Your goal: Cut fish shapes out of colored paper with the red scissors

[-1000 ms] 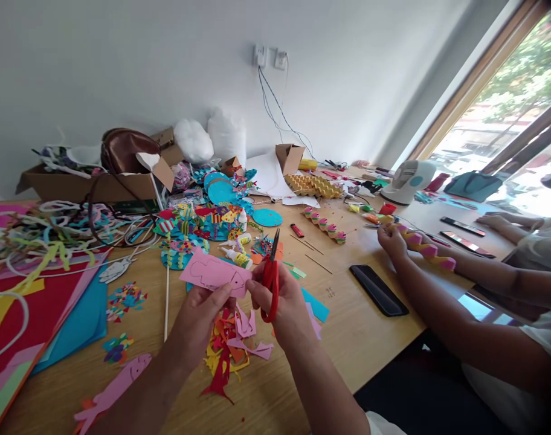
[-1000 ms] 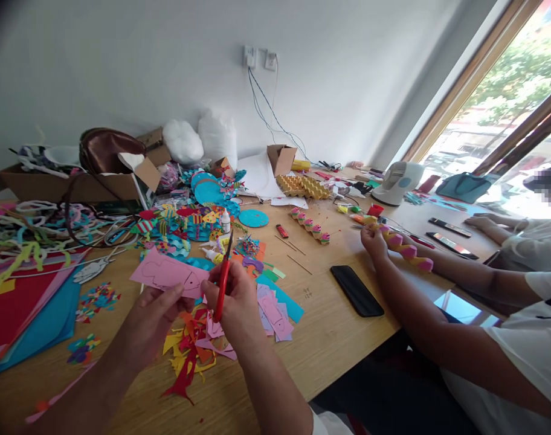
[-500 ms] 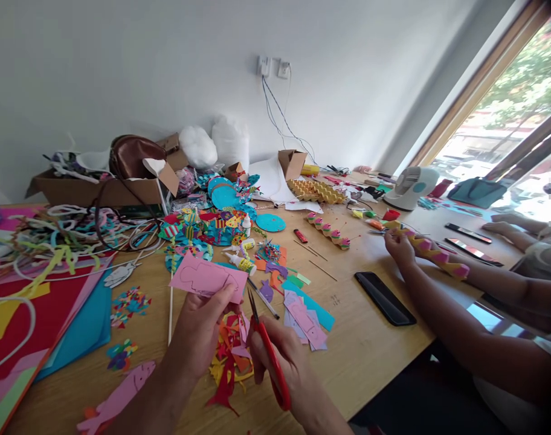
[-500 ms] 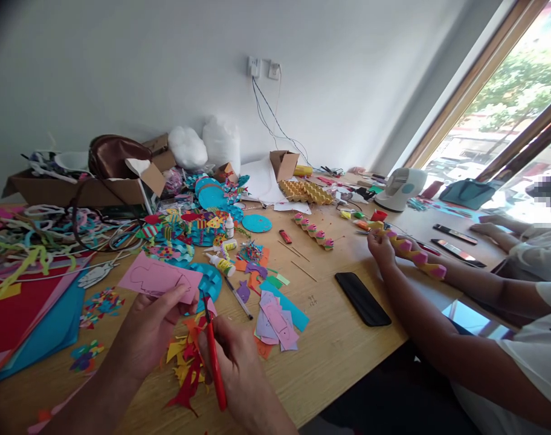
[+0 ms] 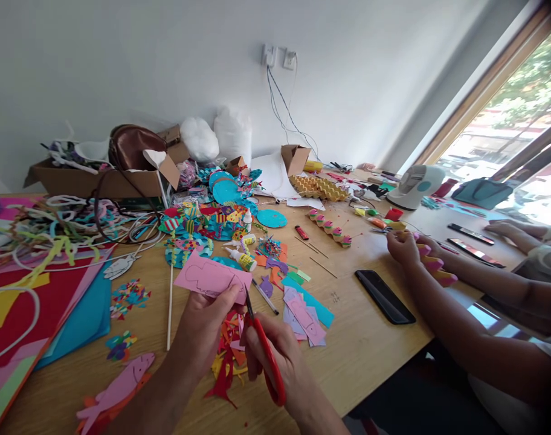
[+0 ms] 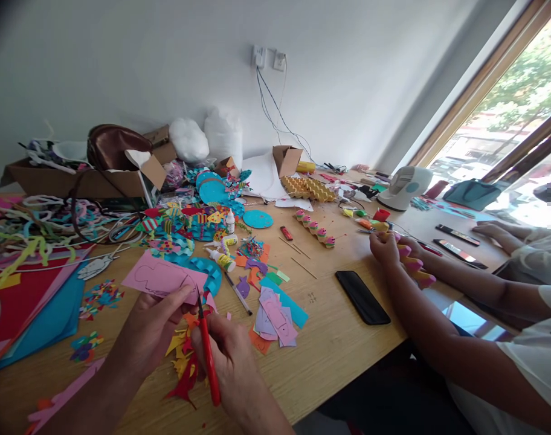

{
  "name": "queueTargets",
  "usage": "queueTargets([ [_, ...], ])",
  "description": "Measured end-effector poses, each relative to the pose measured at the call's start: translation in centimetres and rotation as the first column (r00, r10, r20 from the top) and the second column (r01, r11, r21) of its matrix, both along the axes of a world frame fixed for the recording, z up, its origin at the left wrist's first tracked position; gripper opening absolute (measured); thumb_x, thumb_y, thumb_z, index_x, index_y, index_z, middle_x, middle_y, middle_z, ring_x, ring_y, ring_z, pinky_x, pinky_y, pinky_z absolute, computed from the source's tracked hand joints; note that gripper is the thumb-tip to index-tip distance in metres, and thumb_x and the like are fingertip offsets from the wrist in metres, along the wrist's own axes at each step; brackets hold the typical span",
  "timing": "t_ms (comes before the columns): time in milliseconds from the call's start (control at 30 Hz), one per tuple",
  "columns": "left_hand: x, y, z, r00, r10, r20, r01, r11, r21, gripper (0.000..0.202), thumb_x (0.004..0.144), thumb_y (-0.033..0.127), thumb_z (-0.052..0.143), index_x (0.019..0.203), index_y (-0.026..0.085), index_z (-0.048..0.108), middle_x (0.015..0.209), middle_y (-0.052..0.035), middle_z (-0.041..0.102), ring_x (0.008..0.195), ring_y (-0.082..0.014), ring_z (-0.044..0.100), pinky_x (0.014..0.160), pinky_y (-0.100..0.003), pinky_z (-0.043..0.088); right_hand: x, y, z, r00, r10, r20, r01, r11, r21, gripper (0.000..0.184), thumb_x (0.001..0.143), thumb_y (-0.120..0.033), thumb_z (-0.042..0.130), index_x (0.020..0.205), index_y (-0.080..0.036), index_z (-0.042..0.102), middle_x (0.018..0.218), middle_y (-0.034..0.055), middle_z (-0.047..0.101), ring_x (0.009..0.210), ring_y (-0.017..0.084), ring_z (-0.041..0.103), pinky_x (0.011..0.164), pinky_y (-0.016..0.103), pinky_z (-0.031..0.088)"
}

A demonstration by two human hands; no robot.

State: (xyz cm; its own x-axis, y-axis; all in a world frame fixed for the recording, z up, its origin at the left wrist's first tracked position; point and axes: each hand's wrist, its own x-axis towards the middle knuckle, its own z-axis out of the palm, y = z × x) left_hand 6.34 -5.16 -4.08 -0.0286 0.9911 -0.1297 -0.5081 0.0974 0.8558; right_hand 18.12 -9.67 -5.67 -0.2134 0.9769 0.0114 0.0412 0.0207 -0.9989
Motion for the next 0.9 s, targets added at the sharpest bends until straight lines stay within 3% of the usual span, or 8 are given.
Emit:
queueTargets([
  [200,0.1,-0.1,0.0,1.000,-0.020,0.003,0.020,1.000,0.008,0.012,0.063,0.020,0.075,0.067,0.018,0.064,0.056,0.0057,0.067,0.052,-0.0113,0.058,0.053,-0.022,0.049,-0.1,-0.1,0.3,1.000,0.001,-0.023,-0.002,1.000,-0.025,0.044,0.088,-0.055,0.047,0.063,-0.019,0.045,0.048,-0.0049,0.042,0.045,0.010,0.035,0.045,0.022,0.027],
  [500,0.6,-0.4,1.0,1.000,-0.007,-0.020,0.006,1.000,-0.031,0.012,0.055,0.021,0.075,0.057,0.017,0.064,0.050,0.0042,0.062,0.048,-0.0119,0.055,0.050,-0.023,0.047,0.0,-0.4,-0.9,1.000,-0.021,-0.004,0.021,1.000,-0.017,0.044,0.089,-0.054,0.049,0.061,-0.020,0.043,0.046,-0.0061,0.037,0.043,0.009,0.031,0.042,0.023,0.021],
  [900,0.1,-0.4,0.4,0.994,-0.066,-0.089,0.069,0.997,0.033,0.009,0.062,0.020,0.072,0.057,0.017,0.066,0.053,0.0027,0.064,0.050,-0.0124,0.056,0.052,-0.023,0.047,0.3,-0.6,-1.3,0.994,-0.076,0.078,0.075,0.997,0.012,0.044,0.088,-0.050,0.049,0.058,-0.021,0.037,0.047,-0.0053,0.034,0.044,0.009,0.030,0.041,0.023,0.020],
])
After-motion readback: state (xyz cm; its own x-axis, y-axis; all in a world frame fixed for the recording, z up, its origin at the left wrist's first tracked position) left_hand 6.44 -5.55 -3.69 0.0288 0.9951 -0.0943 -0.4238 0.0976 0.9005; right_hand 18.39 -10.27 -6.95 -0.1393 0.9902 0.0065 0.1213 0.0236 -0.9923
